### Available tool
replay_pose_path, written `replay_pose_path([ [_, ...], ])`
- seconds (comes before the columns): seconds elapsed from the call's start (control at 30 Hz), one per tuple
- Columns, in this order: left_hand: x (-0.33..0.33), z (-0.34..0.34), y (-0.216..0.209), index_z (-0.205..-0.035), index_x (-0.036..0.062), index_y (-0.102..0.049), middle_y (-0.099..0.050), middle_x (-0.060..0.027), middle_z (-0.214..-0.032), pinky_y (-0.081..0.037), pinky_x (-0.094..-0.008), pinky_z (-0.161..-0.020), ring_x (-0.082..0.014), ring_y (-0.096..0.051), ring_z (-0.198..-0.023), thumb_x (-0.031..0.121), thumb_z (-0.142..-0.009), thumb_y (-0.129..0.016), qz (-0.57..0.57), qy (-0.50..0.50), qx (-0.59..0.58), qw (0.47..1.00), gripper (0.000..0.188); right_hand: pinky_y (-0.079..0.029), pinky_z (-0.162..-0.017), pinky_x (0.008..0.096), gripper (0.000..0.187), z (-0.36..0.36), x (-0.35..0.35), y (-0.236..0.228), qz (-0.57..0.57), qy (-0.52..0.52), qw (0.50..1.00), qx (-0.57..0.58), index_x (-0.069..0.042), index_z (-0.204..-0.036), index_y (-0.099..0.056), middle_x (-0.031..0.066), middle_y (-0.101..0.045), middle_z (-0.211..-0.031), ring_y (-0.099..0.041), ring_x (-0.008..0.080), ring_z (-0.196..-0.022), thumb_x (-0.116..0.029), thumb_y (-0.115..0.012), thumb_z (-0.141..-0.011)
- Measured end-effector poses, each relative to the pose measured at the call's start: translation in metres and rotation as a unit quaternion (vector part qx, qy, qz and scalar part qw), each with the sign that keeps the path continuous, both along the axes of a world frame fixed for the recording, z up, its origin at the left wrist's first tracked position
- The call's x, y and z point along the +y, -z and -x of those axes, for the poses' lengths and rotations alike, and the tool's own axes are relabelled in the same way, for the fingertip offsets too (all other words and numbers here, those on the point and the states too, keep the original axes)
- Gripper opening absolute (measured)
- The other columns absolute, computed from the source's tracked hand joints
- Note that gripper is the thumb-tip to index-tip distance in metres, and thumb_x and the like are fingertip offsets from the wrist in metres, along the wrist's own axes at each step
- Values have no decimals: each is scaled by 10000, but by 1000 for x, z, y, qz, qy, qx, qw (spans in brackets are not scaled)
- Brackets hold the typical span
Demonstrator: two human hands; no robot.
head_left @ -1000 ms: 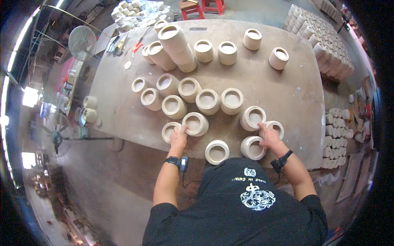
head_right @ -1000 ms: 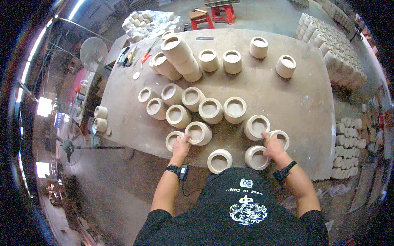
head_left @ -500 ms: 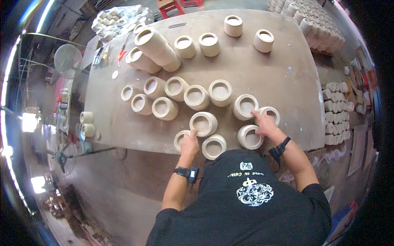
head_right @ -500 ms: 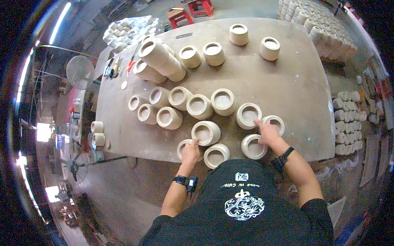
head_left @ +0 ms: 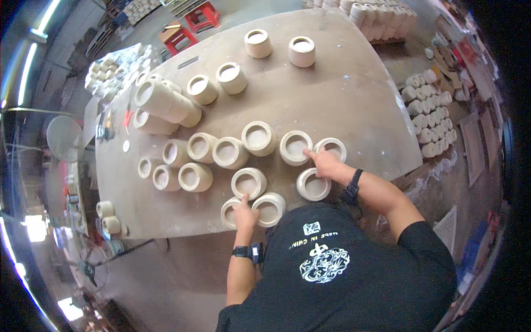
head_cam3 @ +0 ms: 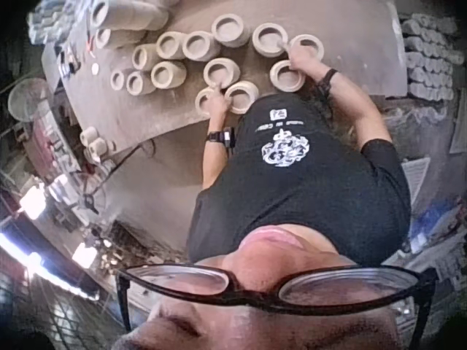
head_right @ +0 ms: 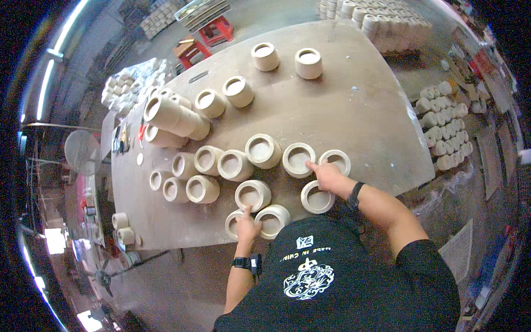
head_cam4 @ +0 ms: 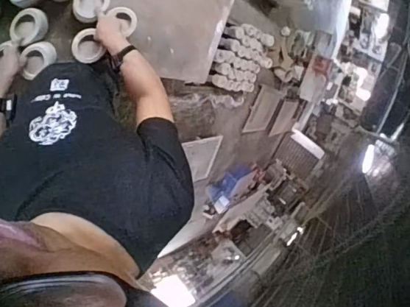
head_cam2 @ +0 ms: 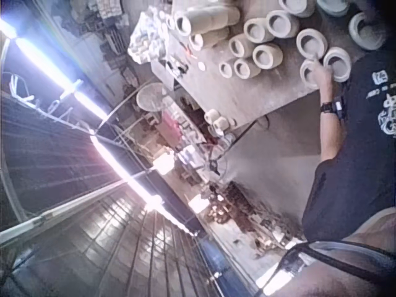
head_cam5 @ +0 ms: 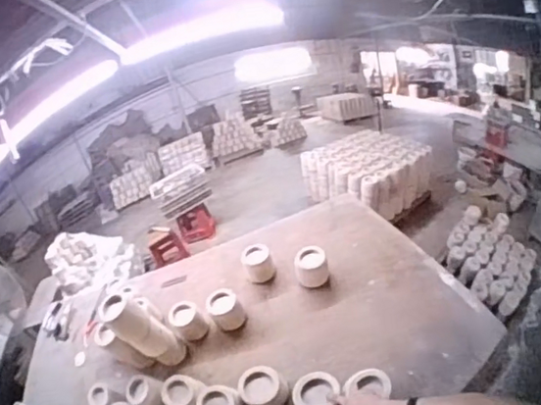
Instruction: The recorder is shown organizing and inspecting ceramic cylinders in a workshop.
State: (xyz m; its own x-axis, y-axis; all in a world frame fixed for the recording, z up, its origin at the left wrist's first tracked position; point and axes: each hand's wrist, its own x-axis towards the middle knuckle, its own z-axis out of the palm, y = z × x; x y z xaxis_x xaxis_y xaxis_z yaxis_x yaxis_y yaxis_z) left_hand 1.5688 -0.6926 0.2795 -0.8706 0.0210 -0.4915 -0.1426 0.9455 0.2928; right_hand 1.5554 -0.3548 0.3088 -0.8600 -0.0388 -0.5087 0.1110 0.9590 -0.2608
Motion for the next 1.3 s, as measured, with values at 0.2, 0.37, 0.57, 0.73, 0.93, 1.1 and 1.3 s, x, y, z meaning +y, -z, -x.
replay_pose_path([
  [0.2, -2, -5, -1, -1335, 131, -501, -555, -340, -1091, -483, -459, -872, -440, -572, -1006, 166, -702, -702, -26, 33, 50, 998, 665, -540, -727, 452, 718, -14, 16, 32, 54, -35, 997, 44, -133, -1331, -490, 284, -590, -998, -640, 384, -871, -95, -719, -651],
  [0.37, -4, -9, 1, -1308, 123, -524, -566, -333, -1063, -481, -465, -864, -450, -572, -992, 138, -703, -712, -48, 31, 94, 994, 634, -547, -722, 446, 697, -12, 13, 25, 47, -43, 997, 46, -141, -1328, -489, 297, -576, -1014, -645, 386, -850, -137, -715, -669],
  [0.57, -6, -7, 5, -1303, 145, -524, -569, -319, -1043, -498, -466, -833, -440, -591, -964, 144, -706, -709, -36, 39, 90, 995, 625, -524, -782, 470, 761, -4, 2, 0, 52, -12, 998, 13, -164, -1376, -417, 321, -521, -1061, -605, 442, -898, -169, -743, -688],
  [0.73, 5, -8, -1, -1337, 159, -481, -558, -308, -1055, -517, -461, -797, -418, -605, -934, 153, -696, -704, 6, 48, 56, 997, 679, -538, -776, 451, 773, -4, 10, 16, 41, -23, 998, 49, -140, -1358, -453, 305, -570, -1046, -634, 409, -872, -180, -769, -654],
  [0.93, 4, -8, 3, -1340, 148, -480, -547, -297, -1039, -506, -453, -811, -421, -594, -934, 83, -685, -696, 8, 38, 53, 998, 693, -526, -793, 466, 671, -2, 10, 11, 69, -37, 996, 48, -111, -1270, -506, 292, -568, -1061, -616, 419, -910, -145, -758, -648],
  [1.1, 0, -3, -6, -1322, 135, -510, -540, -320, -1076, -483, -456, -869, -446, -576, -976, 62, -682, -679, -44, 31, 34, 998, 666, -525, -777, 468, 633, -7, 11, 9, 68, -12, 996, 63, -111, -1237, -522, 268, -603, -1000, -621, 408, -903, -142, -746, -646],
  [1.3, -13, 11, -21, -1338, 145, -505, -528, -324, -1152, -473, -435, -924, -437, -560, -1070, 67, -672, -652, -57, 48, -10, 997, 686, -524, -748, 466, 583, -29, 18, -4, 38, 35, 998, 34, -112, -1184, -536, 202, -652, -864, -643, 374, -863, -196, -755, -650],
])
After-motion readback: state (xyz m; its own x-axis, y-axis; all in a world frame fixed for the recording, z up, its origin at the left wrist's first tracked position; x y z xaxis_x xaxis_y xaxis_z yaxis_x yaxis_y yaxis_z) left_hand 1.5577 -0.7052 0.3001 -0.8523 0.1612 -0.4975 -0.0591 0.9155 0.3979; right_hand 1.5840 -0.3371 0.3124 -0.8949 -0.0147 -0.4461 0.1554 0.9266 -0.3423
